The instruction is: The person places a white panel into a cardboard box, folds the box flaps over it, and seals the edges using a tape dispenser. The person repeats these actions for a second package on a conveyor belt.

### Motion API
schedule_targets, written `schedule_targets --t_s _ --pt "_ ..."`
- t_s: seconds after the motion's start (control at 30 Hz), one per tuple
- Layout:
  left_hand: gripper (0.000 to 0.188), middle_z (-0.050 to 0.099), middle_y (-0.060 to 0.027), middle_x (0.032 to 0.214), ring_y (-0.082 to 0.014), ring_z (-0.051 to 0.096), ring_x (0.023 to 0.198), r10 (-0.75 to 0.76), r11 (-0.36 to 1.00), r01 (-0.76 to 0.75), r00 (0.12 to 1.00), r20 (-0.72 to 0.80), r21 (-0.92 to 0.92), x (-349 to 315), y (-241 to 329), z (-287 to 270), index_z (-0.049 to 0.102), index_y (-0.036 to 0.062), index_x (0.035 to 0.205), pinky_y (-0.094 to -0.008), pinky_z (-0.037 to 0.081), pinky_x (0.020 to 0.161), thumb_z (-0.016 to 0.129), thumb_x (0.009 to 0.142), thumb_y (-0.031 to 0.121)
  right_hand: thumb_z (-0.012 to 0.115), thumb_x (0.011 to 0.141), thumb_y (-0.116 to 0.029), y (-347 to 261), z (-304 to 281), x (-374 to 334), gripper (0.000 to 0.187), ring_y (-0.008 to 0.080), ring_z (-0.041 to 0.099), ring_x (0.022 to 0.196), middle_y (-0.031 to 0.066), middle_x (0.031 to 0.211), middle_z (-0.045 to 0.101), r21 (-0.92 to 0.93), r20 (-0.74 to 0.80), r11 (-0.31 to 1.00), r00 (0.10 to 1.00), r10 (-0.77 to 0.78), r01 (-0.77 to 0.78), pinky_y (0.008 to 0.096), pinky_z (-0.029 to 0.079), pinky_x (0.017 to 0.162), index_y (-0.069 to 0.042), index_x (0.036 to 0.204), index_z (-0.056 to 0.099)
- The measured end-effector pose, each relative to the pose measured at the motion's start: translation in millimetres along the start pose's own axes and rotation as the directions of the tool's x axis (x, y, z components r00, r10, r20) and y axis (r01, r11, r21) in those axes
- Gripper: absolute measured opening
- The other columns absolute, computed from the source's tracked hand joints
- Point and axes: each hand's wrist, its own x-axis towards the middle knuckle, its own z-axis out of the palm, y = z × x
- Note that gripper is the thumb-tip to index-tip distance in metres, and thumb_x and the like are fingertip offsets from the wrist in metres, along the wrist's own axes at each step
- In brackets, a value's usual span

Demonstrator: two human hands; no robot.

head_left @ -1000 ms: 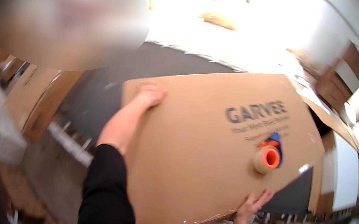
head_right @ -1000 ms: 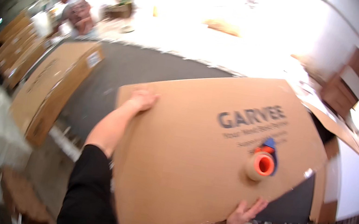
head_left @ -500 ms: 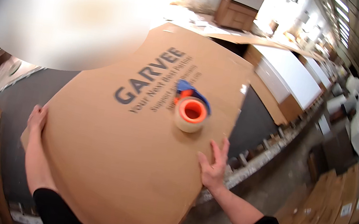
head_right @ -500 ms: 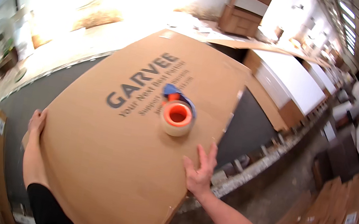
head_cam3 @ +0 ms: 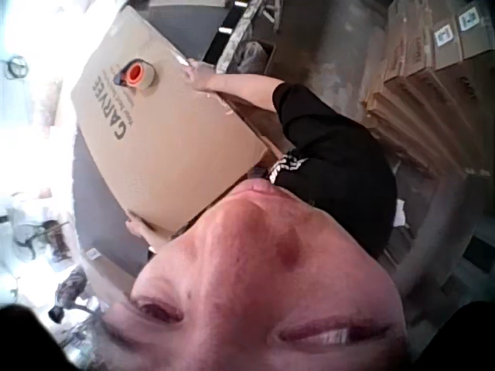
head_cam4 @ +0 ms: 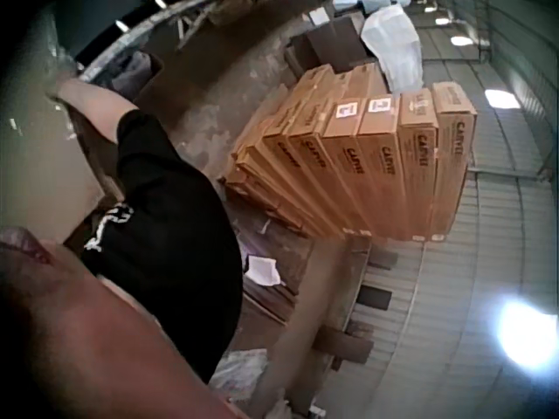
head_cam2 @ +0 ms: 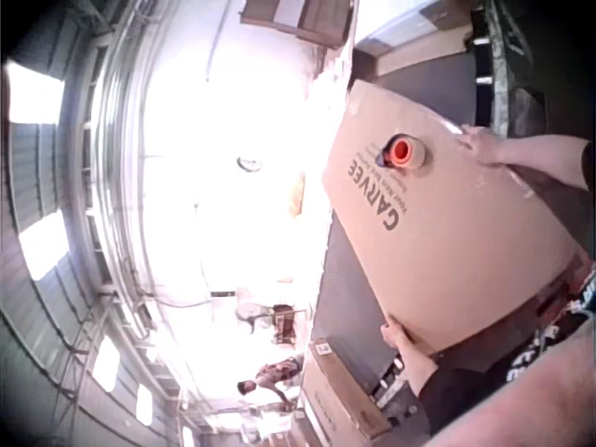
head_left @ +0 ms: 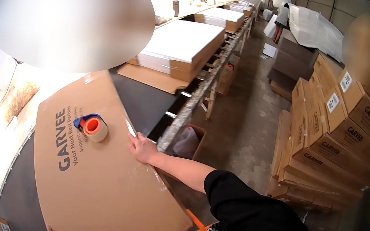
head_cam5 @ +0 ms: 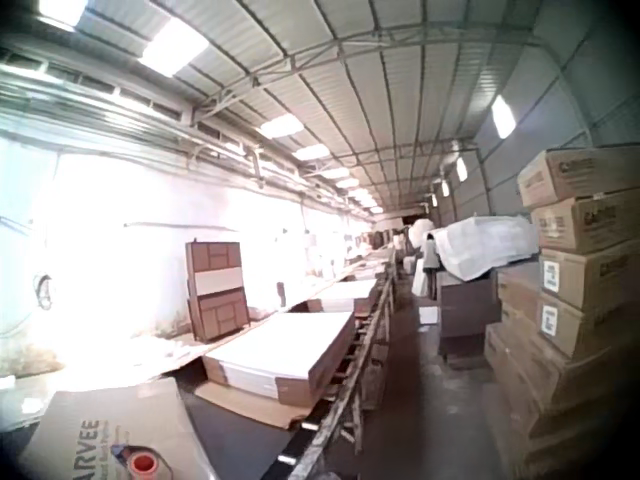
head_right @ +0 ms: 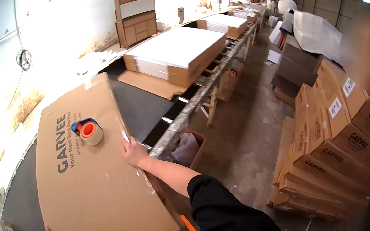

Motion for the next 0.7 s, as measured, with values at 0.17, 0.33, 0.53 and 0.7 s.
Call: schedule_targets --t_s 0.17,0.33,0.53,0.7 --pt "0.07 0.069 -0.023 0.09 -0.0365 0.065 0.085 -0.015 0.968 -0.005 0.997 -0.079 -0.25 -145 -34 32 0.067 -0.0064 0.093 -0.0475 0.053 0.075 0.065 0.083 0.063 0.051 0.089 -0.054 53 -82 -81 0.07 0.0452 0.03 0.138 0.0268 0.15 0.031 -0.49 0.137 0.792 0.929 -0.343 0.365 0.0517 0.032 0.107 -0.009 0.142 0.044" --pt "0.081 0.063 -0.0258 0.109 -0.0397 0.062 0.095 -0.218 0.893 0.186 0.975 -0.033 -0.41 -320 9 39 0.06 -0.0056 0.112 -0.0447 0.054 0.078 0.069 0.076 0.067 0.079 0.058 -0.064 69 -155 -114 0.125 0.0423 -0.004 0.148 0.0259 0.158 0.013 -0.437 0.553 0.726 0.795 -0.248 0.531 0.0578 -0.001 0.118 -0.009 0.154 0.02" --pt "0.087 0.059 -0.0251 0.118 -0.0369 0.058 0.102 0.614 0.787 -0.524 0.716 -0.333 0.325 -333 65 -2 0.054 -0.0047 0.126 -0.0486 0.049 0.09 0.069 0.077 0.065 0.092 0.049 -0.04 48 -131 -111 0.13 0.0417 0.004 0.148 0.0234 0.16 0.012 -0.471 0.668 0.52 0.673 -0.316 0.712 0.0546 0.004 0.12 -0.012 0.153 0.02" --pt "0.104 0.033 -0.0283 0.15 -0.0489 0.031 0.138 0.779 0.519 -0.824 0.565 0.271 0.226 -363 162 39 0.03 -0.0024 0.147 -0.0548 0.025 0.116 0.076 0.056 0.019 0.061 0.078 -0.022 107 -62 -100 0.045 0.0359 0.053 0.122 0.0101 0.127 0.058 -0.596 0.022 0.224 0.295 -0.955 0.771 0.0519 0.04 0.105 -0.011 0.122 0.059"
